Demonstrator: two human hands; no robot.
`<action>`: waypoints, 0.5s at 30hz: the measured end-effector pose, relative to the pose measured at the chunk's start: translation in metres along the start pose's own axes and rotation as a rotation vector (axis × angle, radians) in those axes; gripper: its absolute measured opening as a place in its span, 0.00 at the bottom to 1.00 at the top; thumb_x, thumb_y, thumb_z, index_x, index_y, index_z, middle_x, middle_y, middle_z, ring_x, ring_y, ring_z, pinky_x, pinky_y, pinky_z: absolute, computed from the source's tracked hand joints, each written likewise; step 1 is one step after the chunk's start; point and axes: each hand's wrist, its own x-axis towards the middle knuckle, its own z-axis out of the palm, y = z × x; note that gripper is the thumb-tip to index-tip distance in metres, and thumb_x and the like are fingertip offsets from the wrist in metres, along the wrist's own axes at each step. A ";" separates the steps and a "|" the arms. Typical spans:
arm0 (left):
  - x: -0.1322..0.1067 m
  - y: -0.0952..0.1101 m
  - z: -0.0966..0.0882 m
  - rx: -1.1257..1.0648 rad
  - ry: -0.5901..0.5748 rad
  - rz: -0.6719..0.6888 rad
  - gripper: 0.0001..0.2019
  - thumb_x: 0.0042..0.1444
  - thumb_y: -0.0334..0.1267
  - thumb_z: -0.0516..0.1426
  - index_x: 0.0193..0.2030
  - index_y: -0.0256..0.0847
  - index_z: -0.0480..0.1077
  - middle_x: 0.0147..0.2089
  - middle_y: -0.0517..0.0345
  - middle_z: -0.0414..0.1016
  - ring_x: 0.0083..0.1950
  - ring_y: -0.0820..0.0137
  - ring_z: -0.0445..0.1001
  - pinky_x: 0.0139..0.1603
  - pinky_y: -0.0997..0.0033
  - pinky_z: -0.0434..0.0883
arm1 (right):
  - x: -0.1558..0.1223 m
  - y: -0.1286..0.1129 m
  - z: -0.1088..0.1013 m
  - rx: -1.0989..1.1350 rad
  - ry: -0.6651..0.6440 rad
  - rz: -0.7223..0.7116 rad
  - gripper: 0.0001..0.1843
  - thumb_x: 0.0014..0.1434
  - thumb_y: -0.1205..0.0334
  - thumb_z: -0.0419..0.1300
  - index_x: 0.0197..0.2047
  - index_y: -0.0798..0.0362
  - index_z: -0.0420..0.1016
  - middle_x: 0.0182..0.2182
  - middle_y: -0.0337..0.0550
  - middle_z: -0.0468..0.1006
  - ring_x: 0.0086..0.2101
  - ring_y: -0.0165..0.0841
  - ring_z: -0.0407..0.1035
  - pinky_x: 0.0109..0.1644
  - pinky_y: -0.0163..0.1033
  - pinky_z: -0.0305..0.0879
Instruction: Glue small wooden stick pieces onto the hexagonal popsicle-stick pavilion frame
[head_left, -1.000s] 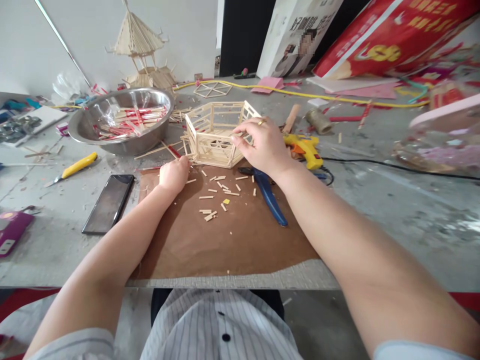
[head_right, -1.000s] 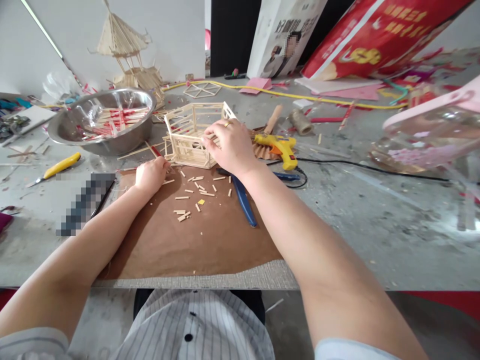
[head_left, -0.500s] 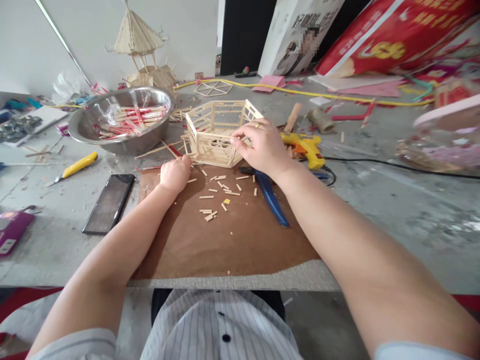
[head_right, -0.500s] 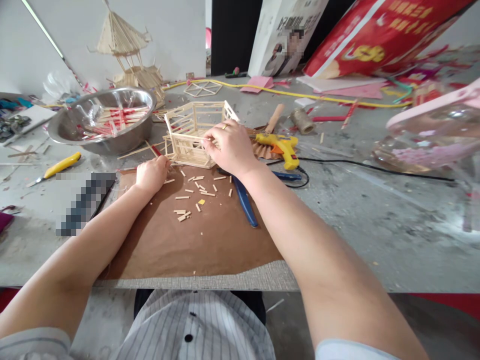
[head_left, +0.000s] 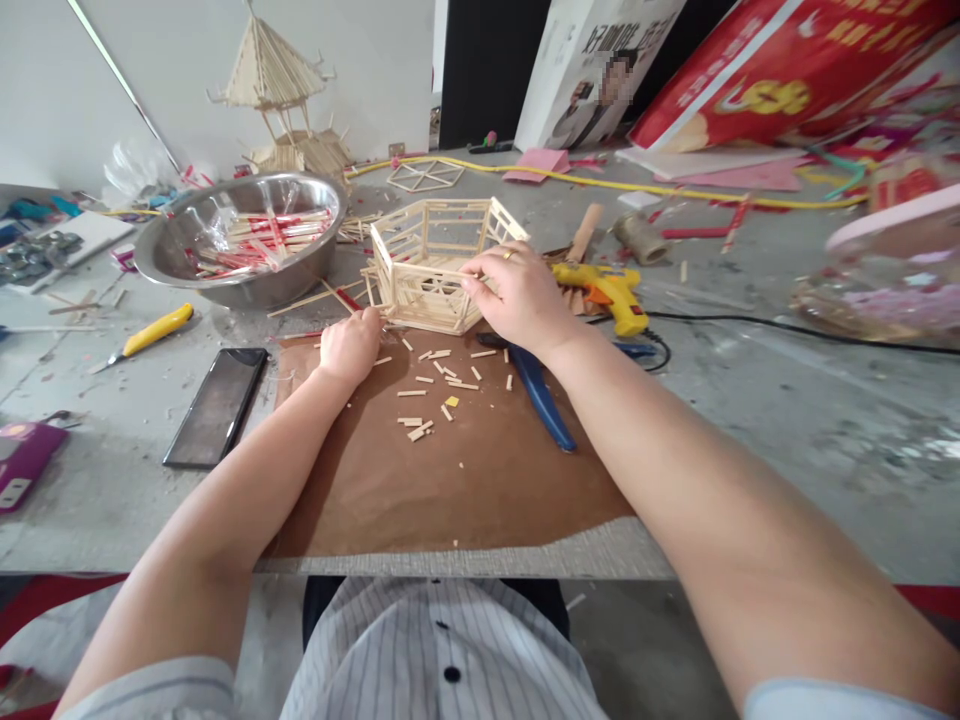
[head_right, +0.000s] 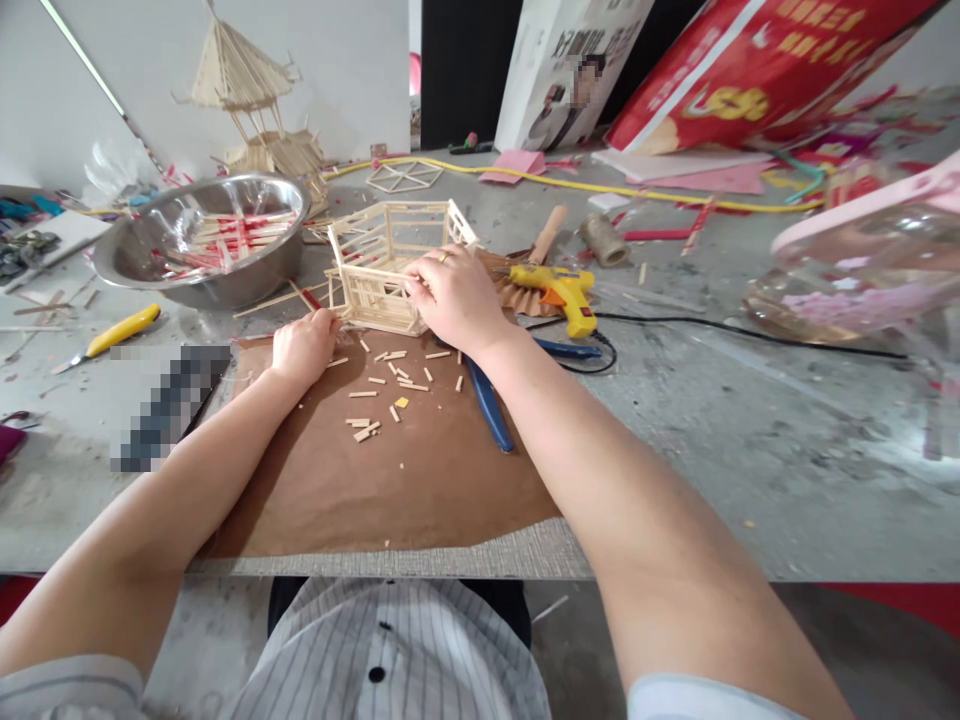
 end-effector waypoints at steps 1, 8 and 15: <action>0.000 0.000 0.000 -0.003 0.000 -0.001 0.17 0.62 0.42 0.41 0.45 0.40 0.67 0.40 0.48 0.75 0.42 0.59 0.75 0.39 0.63 0.68 | 0.000 0.000 0.000 0.001 0.001 0.001 0.10 0.58 0.62 0.49 0.34 0.50 0.71 0.34 0.47 0.75 0.40 0.41 0.66 0.46 0.48 0.59; 0.001 0.000 -0.001 -0.033 -0.024 -0.027 0.19 0.62 0.45 0.41 0.46 0.41 0.68 0.39 0.49 0.77 0.41 0.63 0.75 0.40 0.68 0.67 | 0.000 -0.001 0.001 0.000 -0.002 0.013 0.09 0.57 0.62 0.49 0.33 0.49 0.71 0.34 0.47 0.74 0.40 0.42 0.65 0.45 0.49 0.60; 0.003 -0.001 0.003 -0.075 0.021 -0.007 0.20 0.61 0.48 0.41 0.45 0.42 0.69 0.38 0.51 0.77 0.41 0.62 0.75 0.39 0.68 0.66 | 0.000 -0.001 0.001 0.005 -0.007 0.019 0.09 0.57 0.63 0.49 0.33 0.49 0.70 0.34 0.47 0.74 0.40 0.42 0.65 0.46 0.49 0.59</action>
